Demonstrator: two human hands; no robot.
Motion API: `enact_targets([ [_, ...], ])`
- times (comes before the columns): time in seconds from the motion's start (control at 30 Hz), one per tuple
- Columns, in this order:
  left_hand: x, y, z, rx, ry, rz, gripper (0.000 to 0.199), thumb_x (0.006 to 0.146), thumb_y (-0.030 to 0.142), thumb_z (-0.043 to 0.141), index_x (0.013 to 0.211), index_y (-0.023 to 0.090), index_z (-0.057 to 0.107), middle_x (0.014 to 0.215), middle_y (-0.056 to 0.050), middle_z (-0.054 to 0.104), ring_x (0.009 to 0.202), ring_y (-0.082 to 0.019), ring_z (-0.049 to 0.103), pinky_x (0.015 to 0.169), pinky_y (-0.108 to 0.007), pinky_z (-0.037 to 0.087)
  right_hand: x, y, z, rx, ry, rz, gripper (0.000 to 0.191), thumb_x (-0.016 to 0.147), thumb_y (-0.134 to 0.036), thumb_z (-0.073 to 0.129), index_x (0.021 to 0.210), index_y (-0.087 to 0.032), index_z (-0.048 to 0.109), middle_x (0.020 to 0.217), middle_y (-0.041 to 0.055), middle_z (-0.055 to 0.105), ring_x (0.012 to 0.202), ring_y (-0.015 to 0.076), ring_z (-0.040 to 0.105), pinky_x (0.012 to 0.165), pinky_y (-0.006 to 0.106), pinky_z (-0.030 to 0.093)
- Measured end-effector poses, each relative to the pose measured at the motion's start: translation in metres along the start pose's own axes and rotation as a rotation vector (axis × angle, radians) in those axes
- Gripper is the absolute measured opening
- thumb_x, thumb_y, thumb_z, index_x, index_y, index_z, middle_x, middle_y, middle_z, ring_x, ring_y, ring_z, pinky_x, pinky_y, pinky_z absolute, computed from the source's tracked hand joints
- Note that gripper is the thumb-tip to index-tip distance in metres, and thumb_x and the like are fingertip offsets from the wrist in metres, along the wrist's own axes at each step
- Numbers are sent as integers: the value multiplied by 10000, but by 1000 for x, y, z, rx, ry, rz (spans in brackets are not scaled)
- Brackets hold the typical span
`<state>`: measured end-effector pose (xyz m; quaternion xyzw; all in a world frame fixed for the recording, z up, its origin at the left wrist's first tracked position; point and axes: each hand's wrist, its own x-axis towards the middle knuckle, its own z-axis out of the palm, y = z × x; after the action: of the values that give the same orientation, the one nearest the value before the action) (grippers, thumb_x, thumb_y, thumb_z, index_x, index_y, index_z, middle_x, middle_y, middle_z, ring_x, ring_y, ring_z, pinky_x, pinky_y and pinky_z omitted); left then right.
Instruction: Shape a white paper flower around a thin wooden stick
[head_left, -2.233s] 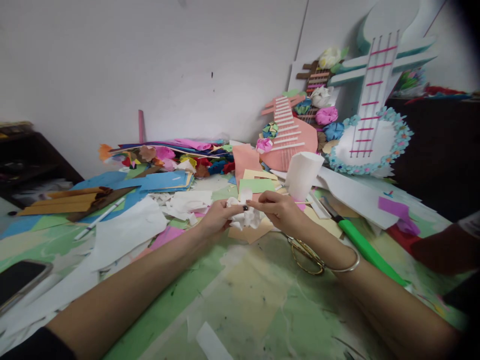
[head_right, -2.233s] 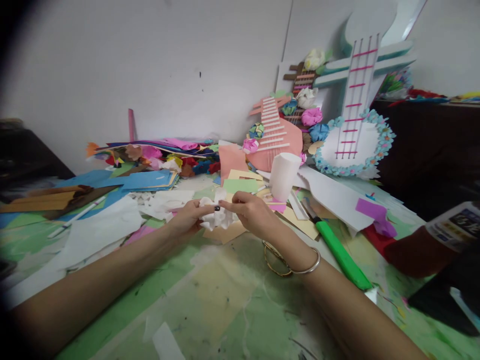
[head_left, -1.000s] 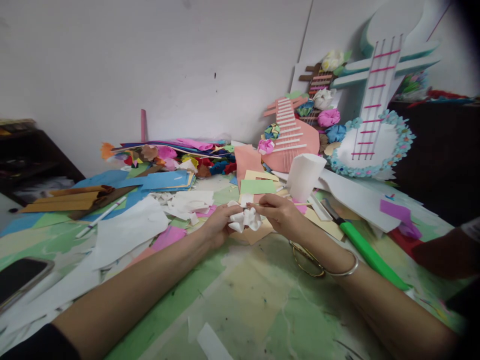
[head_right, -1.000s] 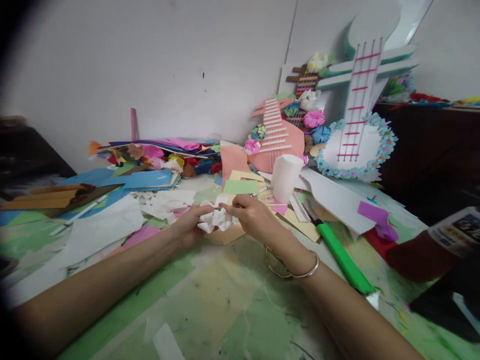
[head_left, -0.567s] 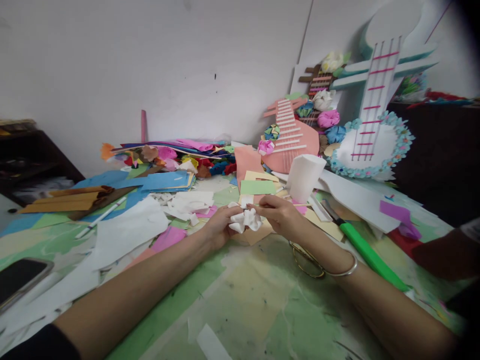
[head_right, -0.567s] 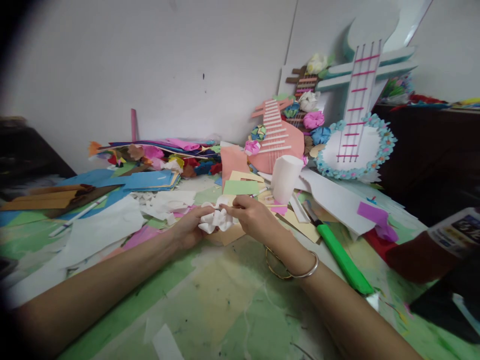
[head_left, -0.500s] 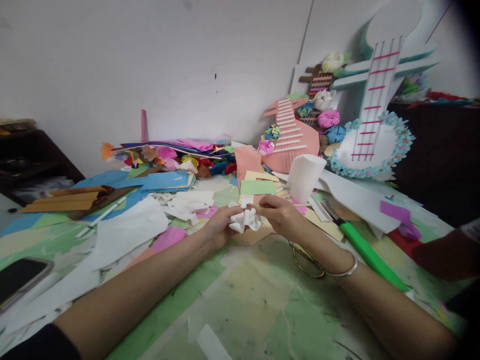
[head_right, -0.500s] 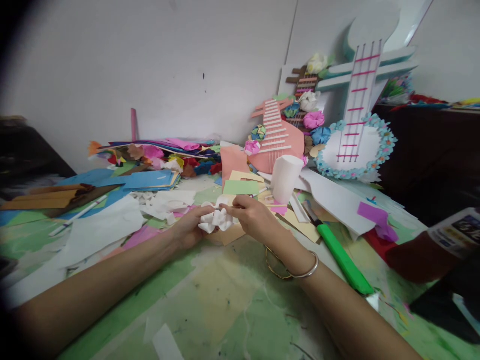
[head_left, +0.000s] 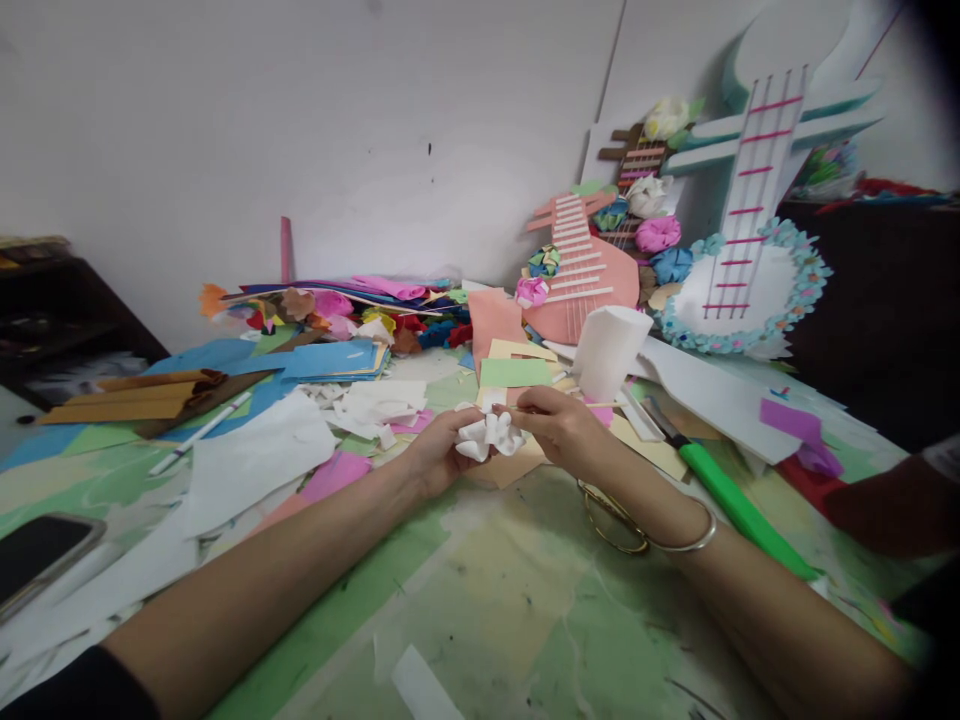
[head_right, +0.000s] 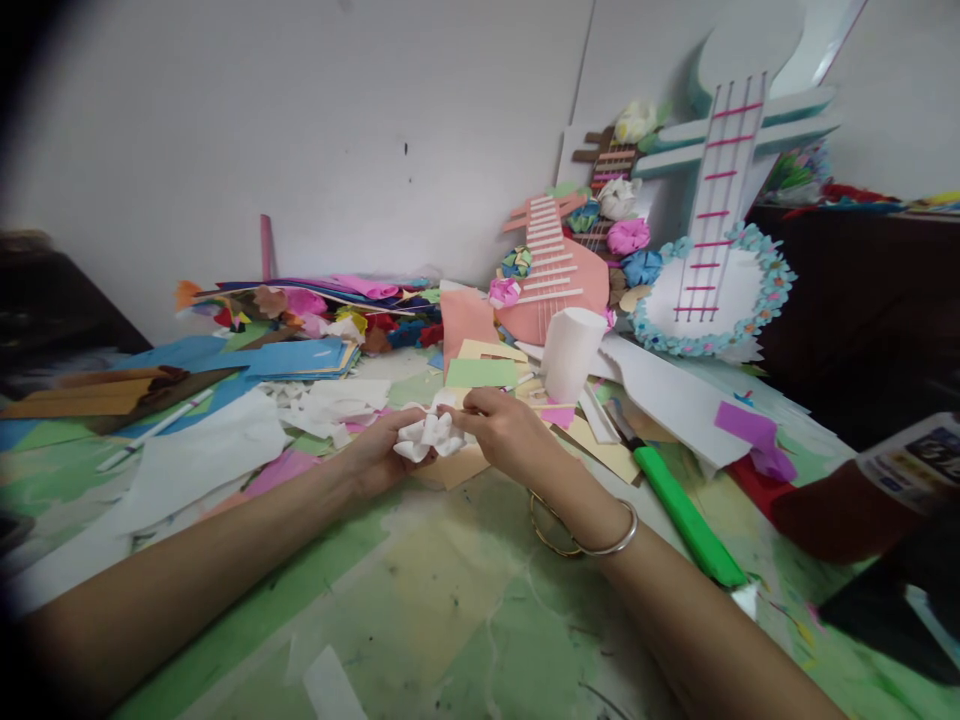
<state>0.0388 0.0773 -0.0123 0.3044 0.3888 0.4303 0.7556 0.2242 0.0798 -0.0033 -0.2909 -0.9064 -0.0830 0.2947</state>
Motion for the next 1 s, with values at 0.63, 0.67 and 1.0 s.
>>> enact_targets([
  [0.63,6,1,-7,318,-81,337,227,582,241,721,693,144,549,557,56,483,474,-54,432,460,-176,314,-1,11,-17,-13,-18,113,504,870,-71,364,1365,-152,411,796,82,637,710,153,556,646,286,456],
  [0.67,8,2,-9,337,-67,368,233,581,246,721,690,147,541,555,60,468,476,-53,420,462,-176,306,-2,14,-20,-10,-12,135,495,867,-87,382,1356,-146,426,798,88,646,703,156,565,639,289,457],
  [1.0,8,7,-13,474,13,457,204,601,245,686,635,157,504,530,66,388,475,-55,354,452,-180,246,-2,29,-51,114,59,344,443,778,-93,470,1192,-167,610,721,38,702,586,131,590,560,245,427],
])
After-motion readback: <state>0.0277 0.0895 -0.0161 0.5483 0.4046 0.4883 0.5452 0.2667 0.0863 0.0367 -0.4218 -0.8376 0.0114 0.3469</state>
